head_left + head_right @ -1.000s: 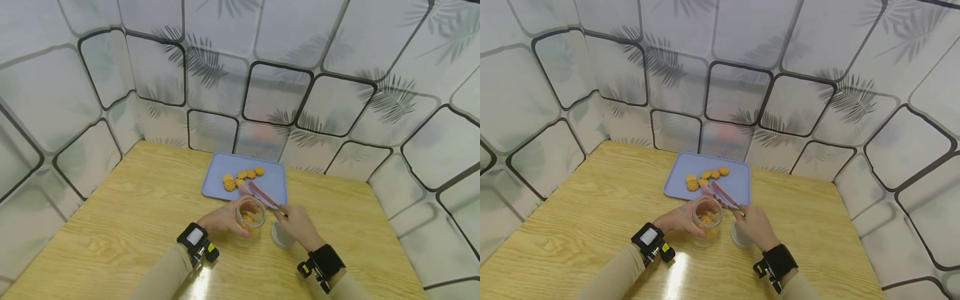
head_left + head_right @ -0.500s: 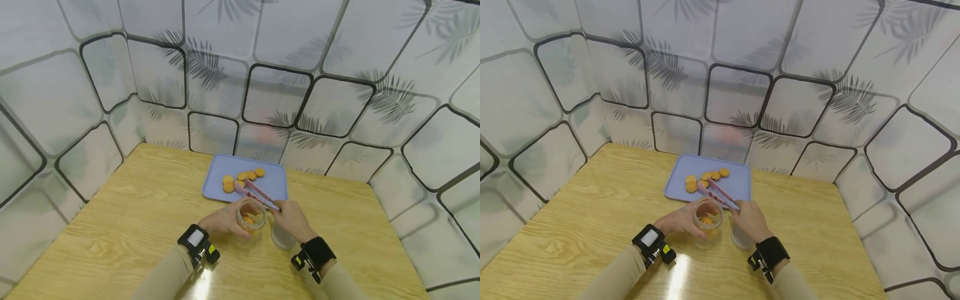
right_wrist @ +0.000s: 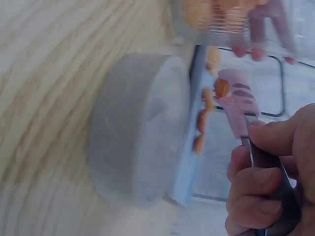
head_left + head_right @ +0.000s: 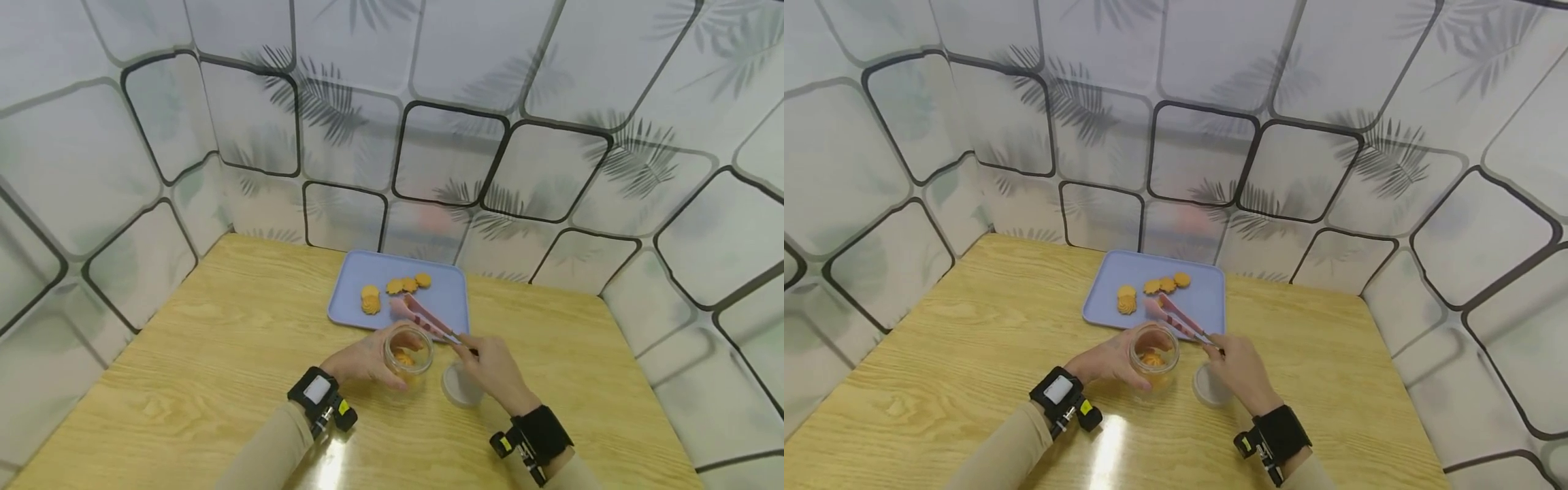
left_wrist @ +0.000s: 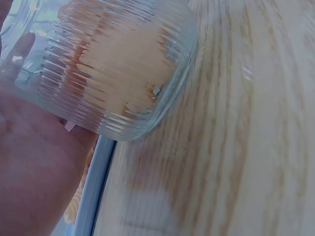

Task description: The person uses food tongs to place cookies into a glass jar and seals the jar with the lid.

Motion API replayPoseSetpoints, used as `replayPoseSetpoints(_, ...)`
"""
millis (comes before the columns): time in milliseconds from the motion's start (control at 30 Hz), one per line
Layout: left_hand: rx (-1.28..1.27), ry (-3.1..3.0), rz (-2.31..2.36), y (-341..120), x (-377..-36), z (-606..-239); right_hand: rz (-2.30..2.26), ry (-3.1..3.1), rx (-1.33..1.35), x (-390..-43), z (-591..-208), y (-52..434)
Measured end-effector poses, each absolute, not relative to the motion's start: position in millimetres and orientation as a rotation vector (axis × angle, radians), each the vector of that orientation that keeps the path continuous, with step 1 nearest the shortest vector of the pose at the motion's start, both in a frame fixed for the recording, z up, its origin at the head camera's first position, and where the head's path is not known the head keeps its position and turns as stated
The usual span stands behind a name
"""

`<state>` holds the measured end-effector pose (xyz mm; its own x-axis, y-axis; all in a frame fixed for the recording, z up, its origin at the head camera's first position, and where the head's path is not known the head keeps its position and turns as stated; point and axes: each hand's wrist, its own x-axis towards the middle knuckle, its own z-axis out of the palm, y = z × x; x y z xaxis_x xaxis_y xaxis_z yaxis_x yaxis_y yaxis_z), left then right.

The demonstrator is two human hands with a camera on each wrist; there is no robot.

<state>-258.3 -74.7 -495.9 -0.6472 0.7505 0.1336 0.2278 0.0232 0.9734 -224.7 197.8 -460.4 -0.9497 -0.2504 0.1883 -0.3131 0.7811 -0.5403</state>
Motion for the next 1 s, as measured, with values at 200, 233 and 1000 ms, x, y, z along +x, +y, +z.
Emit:
replayPoseSetpoints(200,1.02,1.887,1.633,-71,-260,-496,1.075,-2.814,0.349,-197,-441,212)
replayPoseSetpoints(233,1.017,1.886,1.635,-71,-260,-496,1.077,-2.804,0.349,-193,-439,213)
replayPoseSetpoints(1000,0.894,1.908,1.623,-77,-257,-495,1.138,-2.512,0.617,-127,-425,217)
